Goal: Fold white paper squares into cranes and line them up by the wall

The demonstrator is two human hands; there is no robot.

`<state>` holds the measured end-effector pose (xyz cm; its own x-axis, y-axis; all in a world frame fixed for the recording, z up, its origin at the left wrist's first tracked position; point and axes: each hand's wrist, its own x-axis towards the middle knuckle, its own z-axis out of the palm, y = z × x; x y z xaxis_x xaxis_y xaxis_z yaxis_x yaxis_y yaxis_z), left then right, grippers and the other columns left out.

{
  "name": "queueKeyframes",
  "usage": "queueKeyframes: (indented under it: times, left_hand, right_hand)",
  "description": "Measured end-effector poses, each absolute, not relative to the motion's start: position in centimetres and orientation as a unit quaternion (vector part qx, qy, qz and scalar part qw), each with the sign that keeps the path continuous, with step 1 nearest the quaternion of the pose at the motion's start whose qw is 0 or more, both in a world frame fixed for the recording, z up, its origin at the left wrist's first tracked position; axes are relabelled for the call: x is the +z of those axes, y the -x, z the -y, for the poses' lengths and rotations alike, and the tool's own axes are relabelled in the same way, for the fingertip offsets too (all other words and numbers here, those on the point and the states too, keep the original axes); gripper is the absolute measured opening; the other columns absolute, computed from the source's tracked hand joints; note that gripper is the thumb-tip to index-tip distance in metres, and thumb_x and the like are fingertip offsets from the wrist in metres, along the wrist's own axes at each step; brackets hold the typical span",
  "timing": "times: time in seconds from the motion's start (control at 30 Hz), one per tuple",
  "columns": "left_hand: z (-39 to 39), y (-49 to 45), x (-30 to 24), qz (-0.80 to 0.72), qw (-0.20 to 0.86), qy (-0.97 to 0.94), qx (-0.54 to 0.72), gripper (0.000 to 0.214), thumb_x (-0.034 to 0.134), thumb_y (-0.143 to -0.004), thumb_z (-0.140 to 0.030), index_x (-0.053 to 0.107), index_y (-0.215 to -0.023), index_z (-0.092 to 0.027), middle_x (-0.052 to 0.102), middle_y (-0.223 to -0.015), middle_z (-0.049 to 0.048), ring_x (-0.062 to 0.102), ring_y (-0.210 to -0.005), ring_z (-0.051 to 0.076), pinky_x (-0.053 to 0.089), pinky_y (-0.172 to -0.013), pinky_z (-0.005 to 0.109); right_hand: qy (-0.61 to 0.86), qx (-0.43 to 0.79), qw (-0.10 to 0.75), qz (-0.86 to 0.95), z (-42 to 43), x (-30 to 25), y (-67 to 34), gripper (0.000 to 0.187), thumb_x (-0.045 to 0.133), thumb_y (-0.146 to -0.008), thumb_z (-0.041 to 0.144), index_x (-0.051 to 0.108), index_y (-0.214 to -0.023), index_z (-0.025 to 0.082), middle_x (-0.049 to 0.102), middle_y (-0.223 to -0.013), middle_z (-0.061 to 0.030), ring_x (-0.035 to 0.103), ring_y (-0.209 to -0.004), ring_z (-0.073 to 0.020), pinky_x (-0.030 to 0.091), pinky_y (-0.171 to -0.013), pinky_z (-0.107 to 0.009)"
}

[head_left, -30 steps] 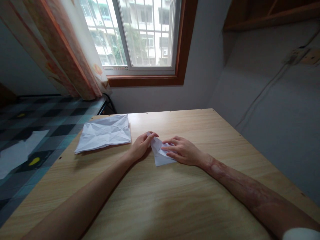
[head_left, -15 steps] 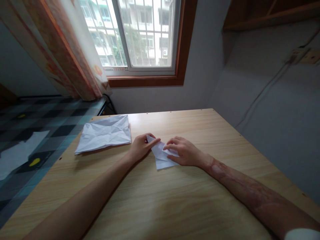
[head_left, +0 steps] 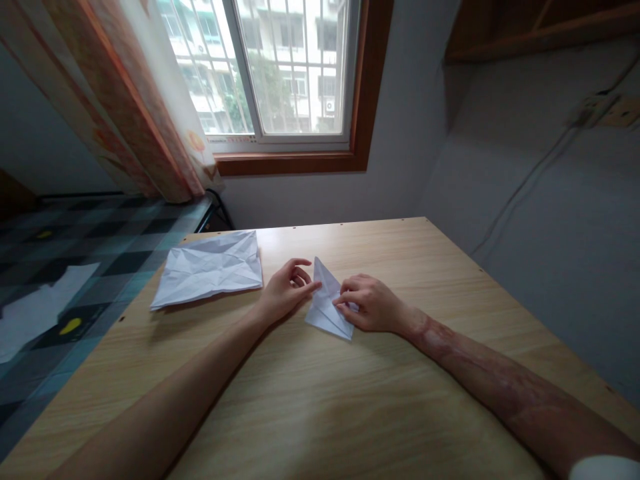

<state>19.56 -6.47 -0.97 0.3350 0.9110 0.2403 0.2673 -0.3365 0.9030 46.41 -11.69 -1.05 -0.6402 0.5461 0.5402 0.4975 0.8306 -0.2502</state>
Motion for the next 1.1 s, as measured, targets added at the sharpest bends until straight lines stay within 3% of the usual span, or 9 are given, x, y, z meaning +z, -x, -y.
queueKeyframes:
  times: [0.1,0.23,0.33,0.43,0.57,0.67,0.87,1.0,1.1]
  left_hand:
    - [6.6,-19.5,-1.0,-0.401,0.296,-0.755,0.425,0.041,0.089,-0.083,-0.039,0.064,-0.112,-0.022,0.067,-0.089,-0.0004,0.064,-0.077,0.016,0.055,-0.073,0.030]
    - [6.9,-19.8,-0.6,-0.310,0.194,-0.863,0.350,0.006,0.073,-0.096,-0.027,0.075,-0.101,-0.023,0.075,-0.114,0.0094,0.070,-0.106,0.025,0.056,-0.102,0.042]
    - [7.3,-19.9,-0.2,-0.272,0.179,-0.904,0.276,0.016,0.065,-0.100,-0.024,0.077,-0.110,-0.025,0.079,-0.125,0.0091,0.072,-0.116,0.027,0.054,-0.111,0.045]
    - [7.7,-19.5,0.4,-0.256,0.178,-0.919,0.242,0.029,0.069,-0.095,-0.023,0.075,-0.123,-0.025,0.077,-0.135,0.0101,0.072,-0.124,0.030,0.053,-0.114,0.046]
    - [7.7,-18.7,1.0,-0.194,0.176,-0.945,0.197,0.074,0.089,-0.082,-0.047,0.065,-0.150,-0.028,0.067,-0.154,0.0157,0.064,-0.141,0.040,0.046,-0.124,0.055]
    - [7.4,-18.4,0.9,-0.190,0.168,-0.947,0.196,0.084,0.094,-0.078,-0.057,0.064,-0.151,-0.029,0.067,-0.155,0.0167,0.065,-0.141,0.040,0.046,-0.124,0.056]
    - [7.0,-18.5,0.2,-0.226,0.112,-0.945,0.208,0.044,0.079,-0.093,-0.041,0.075,-0.134,-0.029,0.076,-0.143,0.0117,0.074,-0.128,0.034,0.051,-0.118,0.052]
    - [7.2,-18.5,0.4,-0.252,0.079,-0.943,0.201,0.034,0.073,-0.097,-0.035,0.076,-0.130,-0.028,0.078,-0.139,0.0107,0.075,-0.124,0.034,0.053,-0.113,0.051]
    - [7.4,-18.7,0.8,-0.263,0.074,-0.940,0.204,0.034,0.076,-0.095,-0.040,0.077,-0.127,-0.028,0.079,-0.133,0.0108,0.075,-0.119,0.035,0.053,-0.110,0.051]
  right_hand:
    - [0.281,0.036,0.308,0.908,11.7,-1.0,-46.4,0.010,0.068,-0.100,0.025,0.078,-0.101,0.024,0.075,-0.101,-0.0077,0.068,-0.089,-0.0246,0.058,-0.087,-0.043]
    - [0.286,0.051,0.314,0.904,11.9,-0.5,-46.3,0.009,0.070,-0.096,0.022,0.073,-0.103,0.025,0.076,-0.113,-0.0087,0.068,-0.099,-0.0275,0.059,-0.093,-0.046]
    - [0.303,0.075,0.314,0.897,11.8,-0.5,-46.5,0.021,0.069,-0.090,0.015,0.072,-0.108,0.025,0.076,-0.113,-0.0086,0.068,-0.103,-0.0287,0.059,-0.096,-0.046]
    - [0.305,0.103,0.309,0.895,11.7,-0.5,-46.9,0.044,0.067,-0.078,0.005,0.071,-0.117,0.025,0.074,-0.121,-0.0089,0.068,-0.110,-0.0302,0.059,-0.101,-0.048]
    - [0.288,0.128,0.298,0.901,11.6,-0.4,-47.6,0.059,0.070,-0.076,0.008,0.067,-0.132,0.025,0.071,-0.135,-0.0109,0.067,-0.122,-0.0322,0.056,-0.110,-0.051]
    - [0.284,0.132,0.298,0.902,11.6,-0.3,-47.7,0.059,0.074,-0.081,0.014,0.065,-0.138,0.026,0.069,-0.141,-0.0115,0.066,-0.127,-0.0329,0.054,-0.114,-0.052]
    - [0.269,0.140,0.288,0.908,11.4,-0.1,-47.7,0.058,0.079,-0.088,0.025,0.064,-0.144,0.027,0.069,-0.145,-0.0127,0.065,-0.133,-0.0337,0.052,-0.117,-0.054]
    - [0.260,0.132,0.280,0.915,11.2,-0.4,-47.8,0.069,0.088,-0.088,0.050,0.063,-0.147,0.026,0.068,-0.148,-0.0158,0.065,-0.135,-0.0354,0.052,-0.117,-0.055]
    - [0.272,0.123,0.287,0.910,11.2,-0.5,-47.7,0.070,0.090,-0.086,0.054,0.064,-0.145,0.025,0.068,-0.148,-0.0165,0.066,-0.134,-0.0356,0.053,-0.116,-0.055]
